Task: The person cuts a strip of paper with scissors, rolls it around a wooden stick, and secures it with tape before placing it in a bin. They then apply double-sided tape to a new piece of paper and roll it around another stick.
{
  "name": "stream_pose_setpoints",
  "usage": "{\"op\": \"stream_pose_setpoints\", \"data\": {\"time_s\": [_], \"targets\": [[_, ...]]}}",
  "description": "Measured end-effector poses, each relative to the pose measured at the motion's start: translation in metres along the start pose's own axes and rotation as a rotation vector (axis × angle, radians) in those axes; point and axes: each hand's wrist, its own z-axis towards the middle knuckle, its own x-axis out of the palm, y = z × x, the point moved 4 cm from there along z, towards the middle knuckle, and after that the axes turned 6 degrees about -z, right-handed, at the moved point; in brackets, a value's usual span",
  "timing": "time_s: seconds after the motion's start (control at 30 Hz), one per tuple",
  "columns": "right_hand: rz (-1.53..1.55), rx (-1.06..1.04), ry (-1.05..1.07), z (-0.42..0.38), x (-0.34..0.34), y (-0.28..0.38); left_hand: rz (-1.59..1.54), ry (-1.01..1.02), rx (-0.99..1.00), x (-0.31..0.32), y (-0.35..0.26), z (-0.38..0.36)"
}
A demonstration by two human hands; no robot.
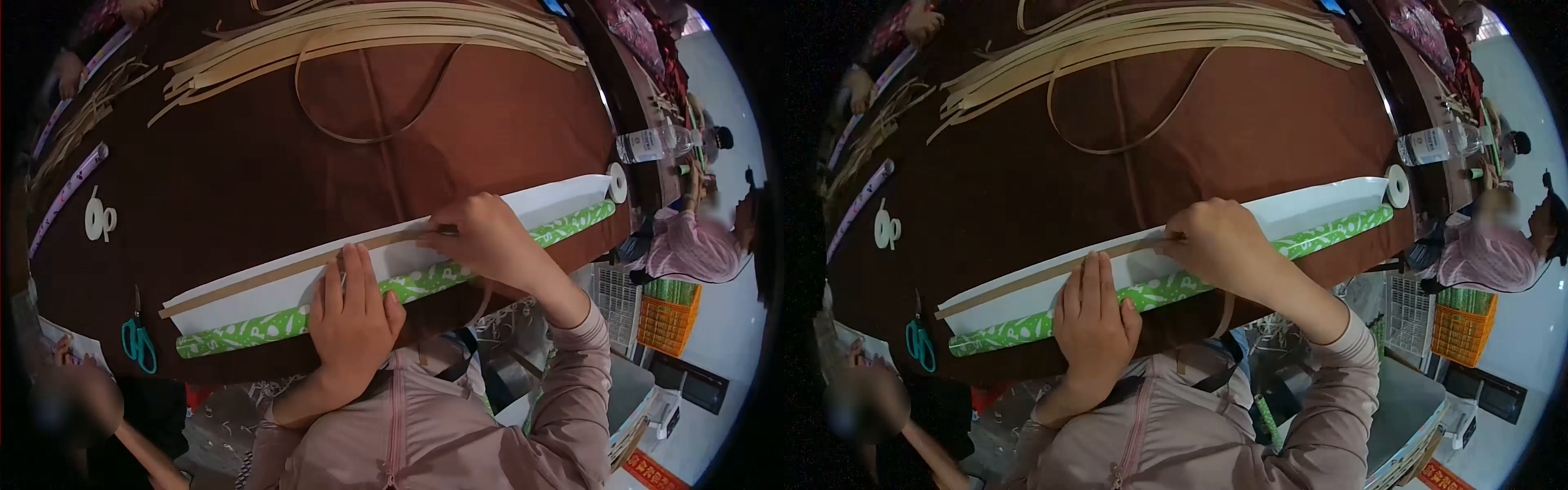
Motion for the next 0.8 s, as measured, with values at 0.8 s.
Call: {"op": "stream_pose_setpoints", "data": {"time_s": [0.8], "targets": [[0.693,0.616,-0.334,-0.148,-0.139,-0.278,0.014,0.251,-0.068,0.008,0.001,-0.007]]}}
